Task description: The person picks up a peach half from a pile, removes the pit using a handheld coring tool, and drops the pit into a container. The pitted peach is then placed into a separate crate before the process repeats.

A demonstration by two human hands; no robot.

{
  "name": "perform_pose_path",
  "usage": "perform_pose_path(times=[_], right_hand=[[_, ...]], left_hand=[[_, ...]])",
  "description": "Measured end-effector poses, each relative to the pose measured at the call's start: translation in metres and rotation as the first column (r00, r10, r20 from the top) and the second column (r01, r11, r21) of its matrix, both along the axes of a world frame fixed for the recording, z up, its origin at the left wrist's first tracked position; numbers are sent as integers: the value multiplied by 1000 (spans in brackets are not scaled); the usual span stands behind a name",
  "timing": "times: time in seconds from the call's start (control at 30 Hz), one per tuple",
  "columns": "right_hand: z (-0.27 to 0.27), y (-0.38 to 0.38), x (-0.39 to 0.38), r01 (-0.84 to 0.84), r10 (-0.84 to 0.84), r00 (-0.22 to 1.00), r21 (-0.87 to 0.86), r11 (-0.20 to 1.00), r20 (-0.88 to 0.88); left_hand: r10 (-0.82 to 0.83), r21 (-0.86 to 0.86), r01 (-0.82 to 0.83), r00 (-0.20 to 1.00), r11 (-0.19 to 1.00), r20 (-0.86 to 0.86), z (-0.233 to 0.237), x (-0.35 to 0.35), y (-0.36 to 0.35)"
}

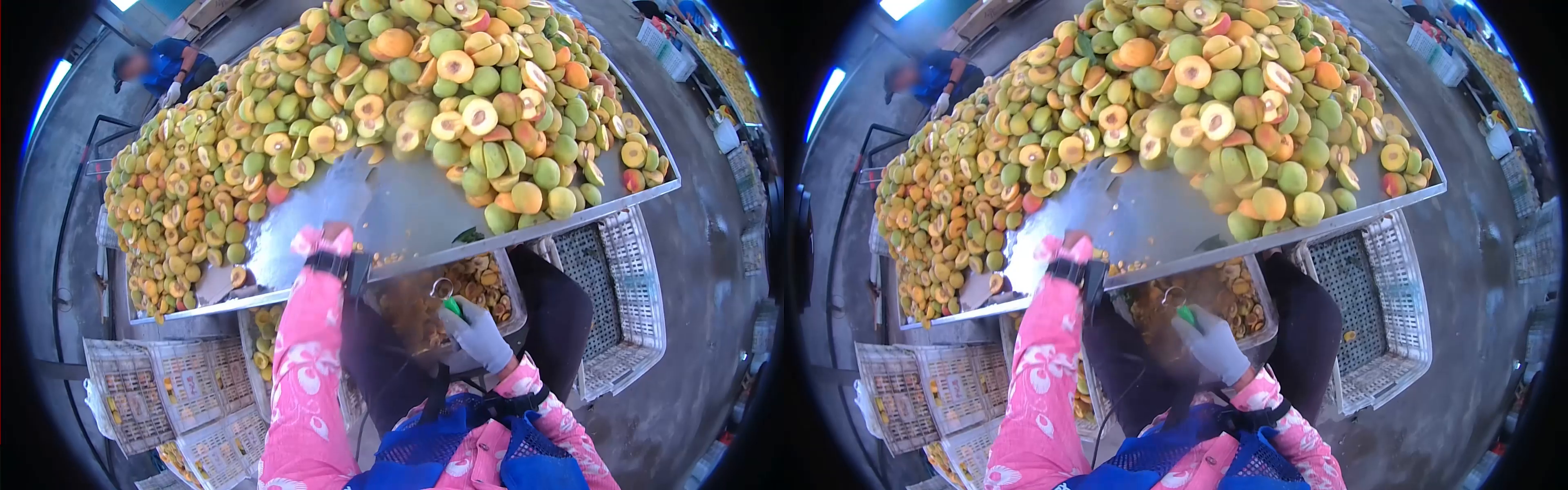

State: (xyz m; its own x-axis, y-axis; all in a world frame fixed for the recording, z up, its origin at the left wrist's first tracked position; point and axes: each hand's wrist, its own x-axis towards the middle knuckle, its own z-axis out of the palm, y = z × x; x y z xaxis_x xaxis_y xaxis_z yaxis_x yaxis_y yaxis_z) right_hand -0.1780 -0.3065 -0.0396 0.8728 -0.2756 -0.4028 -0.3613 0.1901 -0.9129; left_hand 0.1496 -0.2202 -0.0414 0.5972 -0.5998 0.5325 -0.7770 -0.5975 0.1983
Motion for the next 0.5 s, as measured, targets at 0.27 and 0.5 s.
perform_pose_path(times=[0.27,0.5], right_hand=[[-22,-24,8,39,-38,999,-70,997,8],[4,-10,15,-33,50,990,-137,990,128]], left_hand=[[324,397,-290,946,871,-19,-43,25,-49],[267,188,-195,802,962,-534,-28,-13,3]])
